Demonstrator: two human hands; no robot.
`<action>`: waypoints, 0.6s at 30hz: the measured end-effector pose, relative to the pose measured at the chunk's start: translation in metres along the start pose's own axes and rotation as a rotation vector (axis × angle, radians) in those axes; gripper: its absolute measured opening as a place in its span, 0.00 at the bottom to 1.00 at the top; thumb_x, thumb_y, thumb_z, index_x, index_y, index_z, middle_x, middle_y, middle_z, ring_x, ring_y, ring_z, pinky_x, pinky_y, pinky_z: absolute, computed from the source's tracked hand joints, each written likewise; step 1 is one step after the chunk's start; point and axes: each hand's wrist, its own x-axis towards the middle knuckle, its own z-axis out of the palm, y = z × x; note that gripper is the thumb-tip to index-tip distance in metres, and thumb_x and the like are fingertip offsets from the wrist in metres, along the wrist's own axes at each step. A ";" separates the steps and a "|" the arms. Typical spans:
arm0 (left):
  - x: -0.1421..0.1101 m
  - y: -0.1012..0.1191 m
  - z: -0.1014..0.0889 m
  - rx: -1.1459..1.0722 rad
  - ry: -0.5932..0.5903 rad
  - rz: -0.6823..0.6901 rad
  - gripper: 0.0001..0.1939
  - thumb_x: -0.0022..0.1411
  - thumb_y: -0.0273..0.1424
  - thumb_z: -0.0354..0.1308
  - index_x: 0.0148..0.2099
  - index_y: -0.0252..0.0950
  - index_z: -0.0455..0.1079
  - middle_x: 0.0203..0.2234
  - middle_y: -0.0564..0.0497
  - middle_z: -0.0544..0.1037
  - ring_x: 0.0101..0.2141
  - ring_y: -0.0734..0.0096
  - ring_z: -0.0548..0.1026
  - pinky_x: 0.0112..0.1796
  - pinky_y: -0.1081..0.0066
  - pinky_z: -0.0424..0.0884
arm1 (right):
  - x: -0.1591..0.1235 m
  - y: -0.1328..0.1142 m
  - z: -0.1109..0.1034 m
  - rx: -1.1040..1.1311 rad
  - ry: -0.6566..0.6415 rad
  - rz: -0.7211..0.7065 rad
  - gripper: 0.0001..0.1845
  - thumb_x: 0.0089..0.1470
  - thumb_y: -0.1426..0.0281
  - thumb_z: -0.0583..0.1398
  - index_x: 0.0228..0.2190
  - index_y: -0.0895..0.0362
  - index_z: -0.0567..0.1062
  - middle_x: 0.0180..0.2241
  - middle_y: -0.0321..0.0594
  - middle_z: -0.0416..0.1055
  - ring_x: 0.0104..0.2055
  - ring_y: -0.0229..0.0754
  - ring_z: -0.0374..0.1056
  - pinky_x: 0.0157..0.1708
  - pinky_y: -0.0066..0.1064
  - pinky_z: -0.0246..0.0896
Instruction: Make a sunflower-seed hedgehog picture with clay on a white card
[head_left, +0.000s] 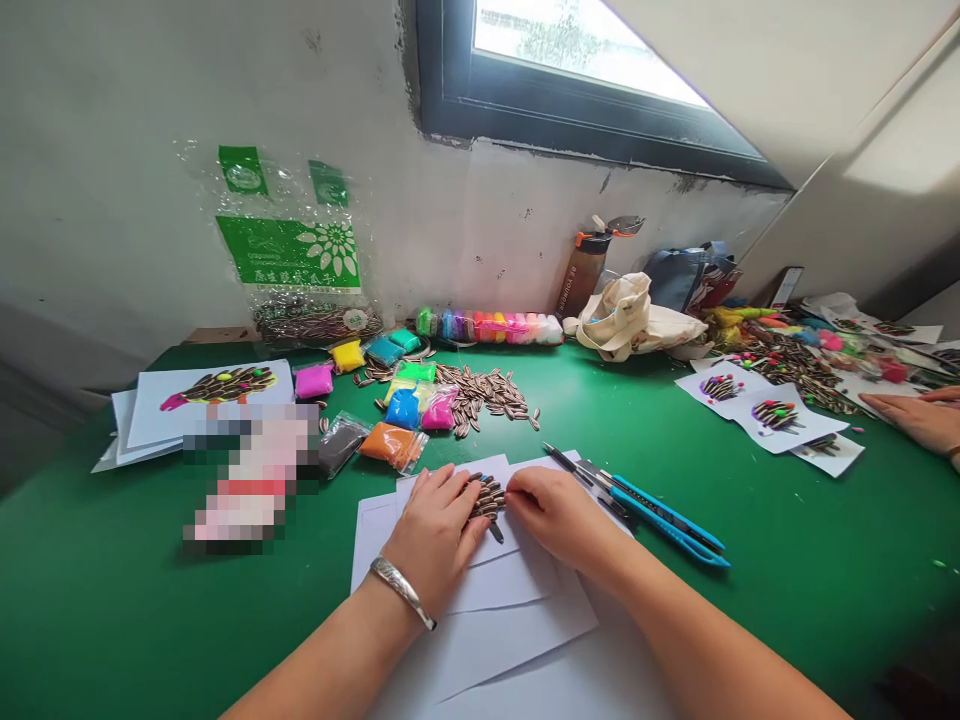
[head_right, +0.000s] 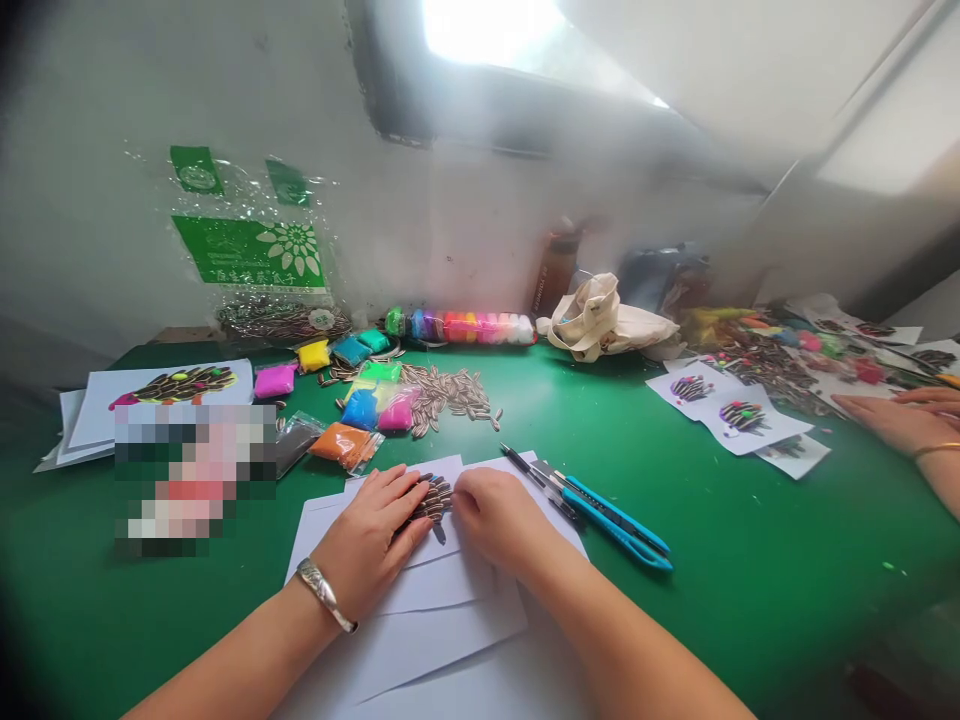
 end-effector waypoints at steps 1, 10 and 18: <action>0.000 0.000 0.000 -0.004 0.002 0.001 0.17 0.62 0.30 0.53 0.53 0.32 0.69 0.49 0.41 0.74 0.53 0.48 0.68 0.53 0.42 0.63 | 0.001 0.002 -0.002 0.023 0.011 0.003 0.10 0.55 0.76 0.53 0.25 0.57 0.72 0.24 0.34 0.70 0.28 0.36 0.63 0.29 0.25 0.52; 0.000 -0.010 -0.011 -0.063 0.165 0.002 0.17 0.66 0.31 0.47 0.52 0.31 0.70 0.48 0.41 0.75 0.52 0.55 0.70 0.51 0.54 0.70 | 0.004 0.002 0.004 0.154 0.097 -0.002 0.20 0.54 0.81 0.50 0.43 0.57 0.75 0.37 0.42 0.71 0.37 0.38 0.67 0.39 0.28 0.61; 0.000 -0.023 -0.027 -0.013 0.223 -0.005 0.17 0.65 0.30 0.46 0.48 0.32 0.73 0.45 0.43 0.78 0.49 0.58 0.73 0.51 0.56 0.70 | 0.000 -0.003 0.006 0.088 0.065 -0.003 0.22 0.53 0.82 0.50 0.44 0.55 0.76 0.38 0.42 0.70 0.39 0.40 0.67 0.42 0.30 0.62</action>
